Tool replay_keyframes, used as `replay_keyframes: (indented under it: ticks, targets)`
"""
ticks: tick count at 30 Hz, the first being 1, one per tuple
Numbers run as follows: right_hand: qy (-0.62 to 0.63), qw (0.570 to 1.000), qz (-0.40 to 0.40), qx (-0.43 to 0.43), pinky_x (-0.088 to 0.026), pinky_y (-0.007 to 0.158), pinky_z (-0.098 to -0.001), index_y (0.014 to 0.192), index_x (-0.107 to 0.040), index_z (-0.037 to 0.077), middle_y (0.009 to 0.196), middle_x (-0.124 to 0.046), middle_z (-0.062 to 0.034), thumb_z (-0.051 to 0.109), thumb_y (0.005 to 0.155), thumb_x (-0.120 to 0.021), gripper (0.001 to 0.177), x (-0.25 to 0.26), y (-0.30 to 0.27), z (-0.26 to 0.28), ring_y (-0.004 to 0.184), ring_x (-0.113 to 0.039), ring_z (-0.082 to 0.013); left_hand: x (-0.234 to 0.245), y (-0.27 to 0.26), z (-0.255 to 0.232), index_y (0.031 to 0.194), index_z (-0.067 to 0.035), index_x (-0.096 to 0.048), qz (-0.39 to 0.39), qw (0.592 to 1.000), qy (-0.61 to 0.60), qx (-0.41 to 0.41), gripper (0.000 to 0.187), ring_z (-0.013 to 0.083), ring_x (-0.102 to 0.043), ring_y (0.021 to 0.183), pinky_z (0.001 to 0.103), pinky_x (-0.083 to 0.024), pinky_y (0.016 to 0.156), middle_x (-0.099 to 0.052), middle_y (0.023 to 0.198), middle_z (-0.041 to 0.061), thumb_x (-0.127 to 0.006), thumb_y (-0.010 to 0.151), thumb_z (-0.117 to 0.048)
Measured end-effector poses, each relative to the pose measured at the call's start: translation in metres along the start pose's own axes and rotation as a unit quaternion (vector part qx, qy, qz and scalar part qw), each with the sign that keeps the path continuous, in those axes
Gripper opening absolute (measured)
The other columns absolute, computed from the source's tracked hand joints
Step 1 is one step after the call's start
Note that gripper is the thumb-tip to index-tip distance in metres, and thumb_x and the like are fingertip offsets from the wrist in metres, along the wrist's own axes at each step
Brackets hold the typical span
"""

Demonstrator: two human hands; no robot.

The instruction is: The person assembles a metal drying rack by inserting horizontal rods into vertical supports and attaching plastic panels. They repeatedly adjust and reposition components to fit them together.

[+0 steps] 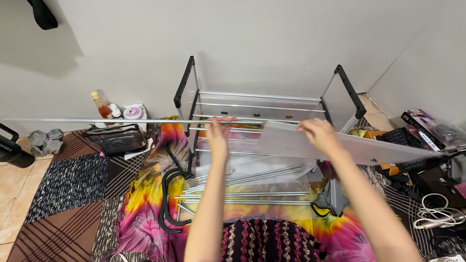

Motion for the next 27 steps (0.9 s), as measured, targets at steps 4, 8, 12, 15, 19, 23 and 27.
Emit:
replay_keyframes:
  ticks: [4, 8, 12, 15, 19, 23, 27]
  targets:
    - [-0.011, 0.998, -0.008, -0.066, -0.05, 0.095, -0.0423, 0.121, -0.072, 0.015, 0.113, -0.074, -0.0081, 0.018, 0.096, -0.066, 0.026, 0.027, -0.01, -0.043, 0.102, -0.068, -0.0297, 0.046, 0.001, -0.007, 0.117, -0.006, -0.043, 0.005, 1.0, 0.012, -0.017, 0.02, 0.0197, -0.064, 0.094, 0.047, -0.058, 0.097, -0.057, 0.095, 0.007, -0.046, 0.111, -0.025]
    - [0.085, 0.993, 0.051, -0.071, -0.053, 0.09, -0.0393, 0.123, -0.072, 0.016, 0.115, -0.074, -0.0084, 0.026, 0.096, -0.069, 0.029, 0.032, 0.004, -0.043, 0.094, -0.072, -0.0278, 0.071, -0.03, 0.003, 0.118, -0.008, -0.047, 0.001, 0.992, 0.123, -0.008, 0.02, 0.0107, -0.056, 0.087, 0.031, -0.055, 0.084, -0.052, 0.094, -0.002, -0.052, 0.107, -0.023]
    - [0.111, 0.976, 0.186, 0.003, -0.052, 0.087, -0.0409, 0.117, -0.077, 0.023, 0.106, -0.08, -0.004, 0.034, 0.09, -0.069, 0.03, -0.035, 0.022, 0.03, 0.073, -0.075, -0.022, 0.049, -0.076, 0.036, 0.128, -0.013, -0.056, 0.066, 0.973, 0.218, 0.039, 0.042, 0.0056, -0.04, 0.071, 0.021, -0.035, 0.063, -0.04, 0.081, -0.007, -0.076, 0.091, -0.017]
    - [0.109, 0.95, 0.293, 0.006, -0.052, 0.09, -0.0415, 0.126, -0.073, 0.031, 0.106, -0.08, -0.0041, 0.036, 0.089, -0.069, 0.037, -0.086, 0.017, 0.078, 0.064, -0.072, -0.0267, 0.053, -0.095, 0.062, 0.101, -0.011, -0.061, 0.054, 0.964, 0.236, 0.112, 0.027, 0.0029, -0.038, 0.063, 0.022, -0.032, 0.054, -0.046, 0.072, -0.01, -0.082, 0.085, -0.018]
    - [0.134, 0.929, 0.334, -0.08, -0.057, 0.084, -0.0419, 0.126, -0.07, 0.029, 0.112, -0.077, -0.0051, 0.048, 0.084, -0.071, 0.046, -0.113, 0.0, 0.065, 0.086, -0.074, -0.0261, 0.105, -0.098, 0.055, 0.065, -0.012, -0.045, -0.046, 0.96, 0.262, 0.081, 0.048, 0.0032, -0.033, 0.055, 0.025, -0.027, 0.047, -0.043, 0.06, -0.009, -0.086, 0.087, -0.022]
    - [0.061, 0.922, 0.371, -0.092, -0.057, 0.092, -0.0415, 0.116, -0.076, 0.017, 0.114, -0.078, -0.01, 0.055, 0.077, -0.077, 0.054, -0.13, -0.044, -0.014, 0.105, -0.074, -0.0288, 0.171, -0.091, 0.019, 0.061, -0.013, -0.046, -0.058, 0.953, 0.293, 0.058, 0.046, 0.0031, -0.033, 0.053, 0.025, -0.026, 0.047, -0.046, 0.058, -0.009, -0.084, 0.086, -0.021]
    - [-0.046, 0.919, 0.35, -0.175, -0.056, 0.099, -0.0424, 0.122, -0.074, 0.017, 0.117, -0.075, -0.0136, 0.049, 0.079, -0.076, 0.054, -0.125, -0.113, -0.124, 0.108, -0.073, -0.0321, 0.228, -0.095, -0.015, 0.069, -0.012, -0.057, -0.082, 0.943, 0.31, 0.092, 0.032, 0.0022, -0.038, 0.051, 0.024, -0.028, 0.048, -0.051, 0.06, -0.009, -0.081, 0.087, -0.022]
Point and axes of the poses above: each hand's wrist, its own y-axis towards the middle knuckle, its own x-axis out of the back of the hand, z = x × y, the point moved 10 cm from there along y, towards the middle knuckle
